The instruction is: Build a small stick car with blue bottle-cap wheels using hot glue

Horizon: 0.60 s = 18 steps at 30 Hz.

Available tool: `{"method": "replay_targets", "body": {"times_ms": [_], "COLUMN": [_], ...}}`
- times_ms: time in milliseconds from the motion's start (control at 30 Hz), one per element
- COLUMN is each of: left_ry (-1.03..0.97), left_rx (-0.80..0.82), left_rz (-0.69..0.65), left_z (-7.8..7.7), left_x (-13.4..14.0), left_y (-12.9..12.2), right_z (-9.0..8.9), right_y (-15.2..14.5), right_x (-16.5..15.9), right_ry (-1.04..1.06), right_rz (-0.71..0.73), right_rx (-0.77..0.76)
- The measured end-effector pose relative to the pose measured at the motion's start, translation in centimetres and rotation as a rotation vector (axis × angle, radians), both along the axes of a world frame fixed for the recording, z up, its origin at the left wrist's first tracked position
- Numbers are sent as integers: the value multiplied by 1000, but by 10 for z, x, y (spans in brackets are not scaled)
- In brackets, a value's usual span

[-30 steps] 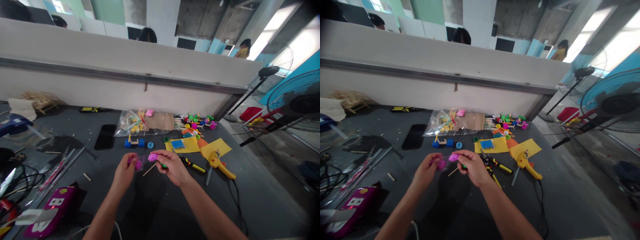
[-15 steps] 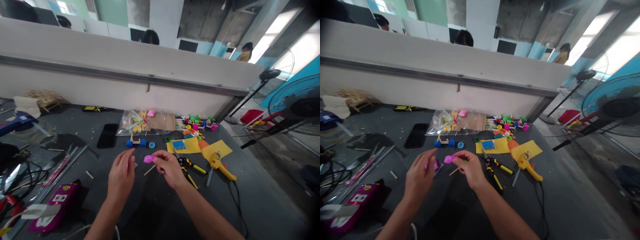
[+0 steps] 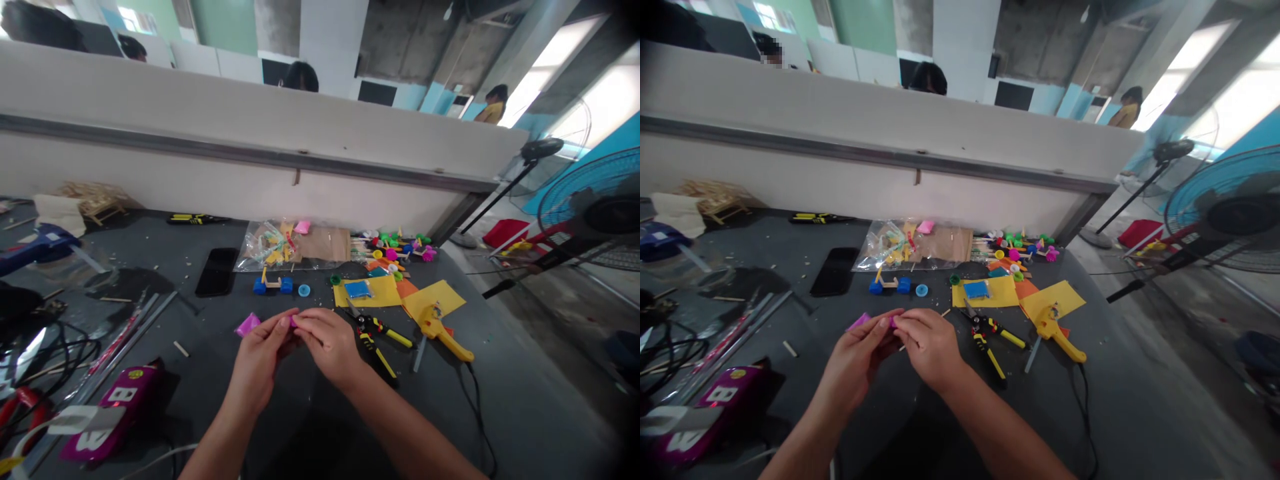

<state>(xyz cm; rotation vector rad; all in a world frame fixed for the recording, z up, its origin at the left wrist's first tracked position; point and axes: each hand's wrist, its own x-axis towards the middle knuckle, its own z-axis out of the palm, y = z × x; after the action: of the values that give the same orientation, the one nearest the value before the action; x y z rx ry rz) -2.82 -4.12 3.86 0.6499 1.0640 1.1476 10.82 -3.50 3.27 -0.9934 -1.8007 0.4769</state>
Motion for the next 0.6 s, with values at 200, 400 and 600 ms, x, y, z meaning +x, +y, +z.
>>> {"method": "replay_targets", "body": {"times_ms": [200, 400, 600], "left_ry": [-167, -137, -48], "left_rx": [-105, -117, -111], "left_rz": [-32, -80, -115], "left_z": [-3, -5, -7], "left_x": [-10, -4, -4], "left_y": [7, 6, 3], "right_z": [13, 13, 12], "right_y": [3, 5, 3], "right_x": [13, 14, 13], "right_ry": [36, -196, -335], "right_rz": [-4, 2, -53], "right_rx": [-165, -75, 52]}}
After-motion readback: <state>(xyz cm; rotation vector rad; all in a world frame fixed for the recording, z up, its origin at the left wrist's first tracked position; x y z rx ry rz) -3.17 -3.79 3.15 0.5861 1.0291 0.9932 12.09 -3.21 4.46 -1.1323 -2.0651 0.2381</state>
